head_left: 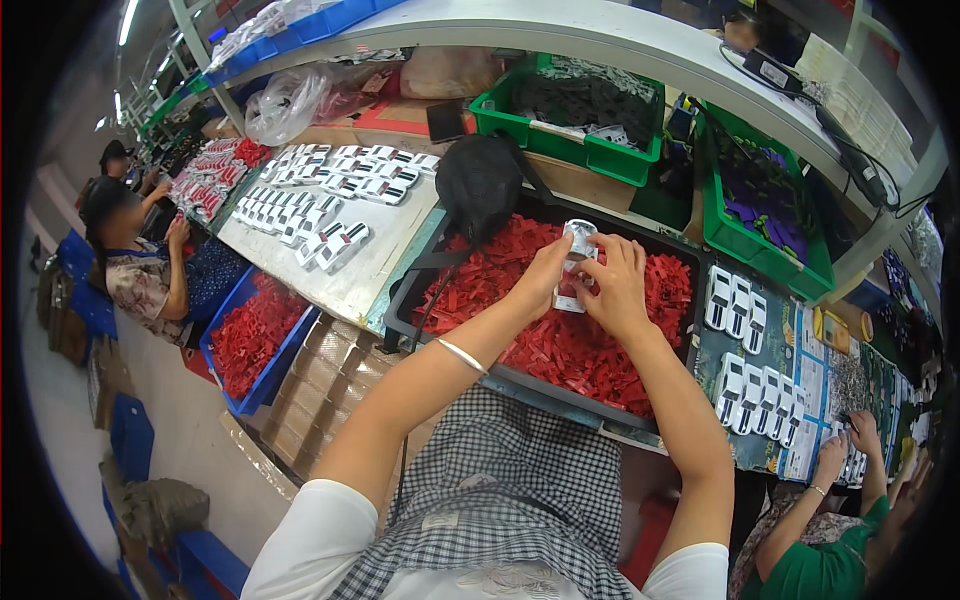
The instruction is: The person assembles toy cars by picking up car shells, inserting small red components from a tray into each shell by hand, and placing the assembled cars on the table.
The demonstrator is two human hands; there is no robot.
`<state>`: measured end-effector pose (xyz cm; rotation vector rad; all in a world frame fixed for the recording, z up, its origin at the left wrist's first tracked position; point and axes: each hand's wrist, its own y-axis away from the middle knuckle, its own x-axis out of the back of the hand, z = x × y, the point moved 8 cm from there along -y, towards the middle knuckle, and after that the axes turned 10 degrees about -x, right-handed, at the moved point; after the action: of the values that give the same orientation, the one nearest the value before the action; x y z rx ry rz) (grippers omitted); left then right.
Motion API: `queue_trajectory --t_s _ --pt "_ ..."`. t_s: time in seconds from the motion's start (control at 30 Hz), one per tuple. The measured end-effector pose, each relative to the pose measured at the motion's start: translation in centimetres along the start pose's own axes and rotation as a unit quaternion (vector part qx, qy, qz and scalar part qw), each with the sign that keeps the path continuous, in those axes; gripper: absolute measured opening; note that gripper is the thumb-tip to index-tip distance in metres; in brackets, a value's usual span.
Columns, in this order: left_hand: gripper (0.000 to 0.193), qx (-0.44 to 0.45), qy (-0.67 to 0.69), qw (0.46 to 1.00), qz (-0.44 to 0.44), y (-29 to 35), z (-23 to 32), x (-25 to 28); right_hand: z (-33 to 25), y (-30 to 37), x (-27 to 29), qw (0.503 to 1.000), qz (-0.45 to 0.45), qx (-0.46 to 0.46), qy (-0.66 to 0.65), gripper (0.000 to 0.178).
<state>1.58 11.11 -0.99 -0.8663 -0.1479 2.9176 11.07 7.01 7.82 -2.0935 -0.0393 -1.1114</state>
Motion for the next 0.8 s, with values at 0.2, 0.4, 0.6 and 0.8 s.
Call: queue_trajectory --t_s 0.2,0.4,0.6,0.8 --pt "0.035 -0.009 -0.011 1.0 0.018 0.5 0.3 0.1 -0.8 0.0 1.0 0.997 0.076 -0.014 0.021 0.019" --pt "0.026 0.001 -0.046 0.999 0.008 0.9 0.7 -0.2 -0.4 -0.2 1.3 0.992 0.103 -0.055 0.049 0.018" --pt "0.016 -0.036 -0.071 0.997 -0.007 0.8 1.2 -0.5 0.6 0.0 1.3 0.99 0.107 -0.093 -0.024 0.014" --pt "0.016 -0.052 -0.123 0.991 0.001 0.9 1.1 0.3 0.4 0.1 0.6 0.992 0.1 -0.074 -0.011 0.018"
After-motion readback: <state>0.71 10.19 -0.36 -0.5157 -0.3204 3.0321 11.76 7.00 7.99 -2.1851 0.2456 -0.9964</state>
